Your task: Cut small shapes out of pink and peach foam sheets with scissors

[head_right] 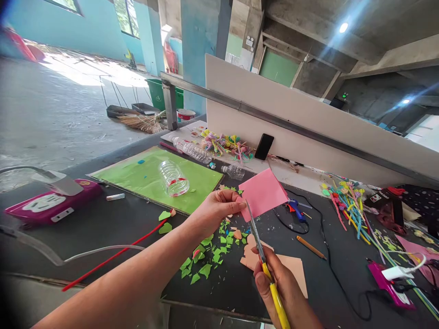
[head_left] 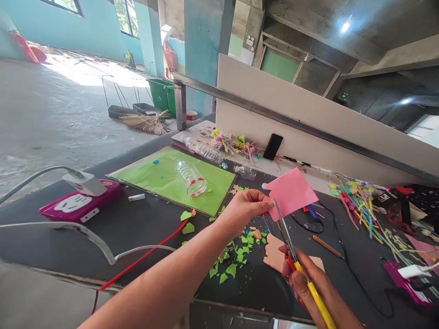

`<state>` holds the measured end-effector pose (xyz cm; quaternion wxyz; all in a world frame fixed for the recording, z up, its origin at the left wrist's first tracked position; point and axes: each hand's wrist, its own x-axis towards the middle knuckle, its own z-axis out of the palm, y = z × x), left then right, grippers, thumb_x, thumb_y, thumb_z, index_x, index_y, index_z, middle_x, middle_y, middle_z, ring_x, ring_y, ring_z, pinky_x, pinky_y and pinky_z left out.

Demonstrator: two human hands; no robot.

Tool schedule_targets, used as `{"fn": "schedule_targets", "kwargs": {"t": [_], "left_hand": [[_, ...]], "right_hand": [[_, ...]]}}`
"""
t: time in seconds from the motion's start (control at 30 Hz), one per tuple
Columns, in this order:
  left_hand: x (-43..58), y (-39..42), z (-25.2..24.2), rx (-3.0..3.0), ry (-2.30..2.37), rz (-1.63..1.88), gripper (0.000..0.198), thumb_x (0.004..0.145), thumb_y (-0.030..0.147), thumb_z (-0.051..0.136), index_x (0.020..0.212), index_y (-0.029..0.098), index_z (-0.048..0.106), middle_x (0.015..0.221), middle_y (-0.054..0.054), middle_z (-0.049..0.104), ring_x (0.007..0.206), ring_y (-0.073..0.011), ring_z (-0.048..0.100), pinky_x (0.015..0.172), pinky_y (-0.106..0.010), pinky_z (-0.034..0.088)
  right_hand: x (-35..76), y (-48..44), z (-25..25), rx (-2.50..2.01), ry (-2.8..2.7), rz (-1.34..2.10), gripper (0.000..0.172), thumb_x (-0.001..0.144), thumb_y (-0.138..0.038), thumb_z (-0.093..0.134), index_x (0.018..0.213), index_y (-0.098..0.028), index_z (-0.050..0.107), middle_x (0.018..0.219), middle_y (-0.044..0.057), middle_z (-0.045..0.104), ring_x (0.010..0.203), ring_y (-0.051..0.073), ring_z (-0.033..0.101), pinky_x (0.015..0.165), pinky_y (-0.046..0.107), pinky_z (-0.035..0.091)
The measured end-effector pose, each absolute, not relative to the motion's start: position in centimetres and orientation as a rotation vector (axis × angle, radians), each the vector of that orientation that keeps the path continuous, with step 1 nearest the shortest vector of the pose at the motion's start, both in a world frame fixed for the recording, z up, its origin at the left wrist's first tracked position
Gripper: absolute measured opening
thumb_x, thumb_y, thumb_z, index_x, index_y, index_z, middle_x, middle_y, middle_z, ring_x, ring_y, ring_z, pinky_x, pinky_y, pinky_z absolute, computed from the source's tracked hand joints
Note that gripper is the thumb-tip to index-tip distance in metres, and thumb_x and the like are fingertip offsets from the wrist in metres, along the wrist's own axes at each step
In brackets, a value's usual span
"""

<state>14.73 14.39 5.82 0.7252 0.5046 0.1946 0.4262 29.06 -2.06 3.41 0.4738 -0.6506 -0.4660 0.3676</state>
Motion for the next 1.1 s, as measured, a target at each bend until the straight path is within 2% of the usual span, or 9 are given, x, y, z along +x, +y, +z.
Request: {"fn": "schedule_targets", "kwargs": {"t": [0.13, 0.27, 0.4, 0.57, 0.73, 0.9, 1.1], "left_hand": [[14.6, 14.5, 5.8, 1.116, 0.448, 0.919, 0.018, 0.063, 0.028, 0.075, 0.062, 0.014, 0.064, 0.056, -0.001, 0.063, 0.051, -0.0083, 0.052, 0.054, -0.021, 0.037], [14.5, 14.6, 5.8, 1.136, 0.462, 0.907, 0.018, 0.062, 0.029, 0.075, 0.062, 0.014, 0.064, 0.056, -0.001, 0.063, 0.050, -0.0086, 0.052, 0.053, -0.022, 0.037], [14.5, 14.7, 5.9, 1.145, 0.484, 0.903, 0.019, 0.062, 0.029, 0.075, 0.061, 0.015, 0.063, 0.055, -0.001, 0.062, 0.050, -0.0094, 0.051, 0.053, -0.022, 0.038], [14.5, 14.5, 5.9, 1.124, 0.494, 0.913, 0.020, 0.060, 0.030, 0.076, 0.060, 0.014, 0.063, 0.056, -0.001, 0.062, 0.050, -0.0092, 0.051, 0.053, -0.022, 0.038], [14.4, 14.5, 6.2, 1.111, 0.501, 0.892, 0.023, 0.059, 0.031, 0.077, 0.061, 0.013, 0.062, 0.055, -0.001, 0.061, 0.049, -0.0081, 0.049, 0.052, -0.021, 0.037], [14.4, 14.6, 6.1, 1.111, 0.502, 0.881, 0.025, 0.059, 0.032, 0.077, 0.062, 0.013, 0.061, 0.056, 0.000, 0.061, 0.051, -0.0080, 0.050, 0.054, -0.022, 0.038], [14.4, 14.7, 5.7, 1.104, 0.483, 0.865, 0.026, 0.059, 0.033, 0.078, 0.065, 0.013, 0.061, 0.057, -0.001, 0.062, 0.052, -0.0086, 0.052, 0.056, -0.023, 0.040]], "right_hand": [[29.2, -1.9, 3.1, -1.644, -1.171, 0.853, 0.057, 0.068, -0.069, 0.057, 0.108, -0.028, 0.063, 0.076, 0.006, 0.061, 0.067, 0.024, 0.061, 0.056, 0.032, 0.051], [29.4, -1.8, 2.8, -1.682, -1.216, 0.785, 0.052, 0.071, -0.066, 0.056, 0.105, -0.029, 0.063, 0.086, 0.007, 0.064, 0.073, 0.025, 0.062, 0.064, 0.033, 0.050], [29.4, -1.7, 2.4, -1.716, -1.286, 0.758, 0.043, 0.077, -0.061, 0.053, 0.105, -0.029, 0.061, 0.076, 0.003, 0.061, 0.063, 0.021, 0.058, 0.057, 0.030, 0.046], [29.0, -1.6, 2.6, -1.806, -1.325, 0.668, 0.037, 0.078, -0.057, 0.051, 0.100, -0.029, 0.060, 0.074, 0.002, 0.060, 0.061, 0.020, 0.055, 0.057, 0.031, 0.044], [28.5, -1.5, 2.7, -1.833, -1.346, 0.589, 0.038, 0.080, -0.057, 0.045, 0.097, -0.026, 0.059, 0.070, 0.000, 0.060, 0.062, 0.020, 0.056, 0.059, 0.030, 0.046], [28.1, -1.5, 2.7, -1.909, -1.338, 0.523, 0.039, 0.079, -0.060, 0.041, 0.091, -0.027, 0.058, 0.063, -0.001, 0.055, 0.055, 0.019, 0.053, 0.049, 0.029, 0.041], [27.9, -1.4, 2.7, -2.004, -1.342, 0.475, 0.042, 0.078, -0.063, 0.037, 0.089, -0.028, 0.058, 0.058, -0.002, 0.052, 0.054, 0.020, 0.055, 0.048, 0.029, 0.041]]}}
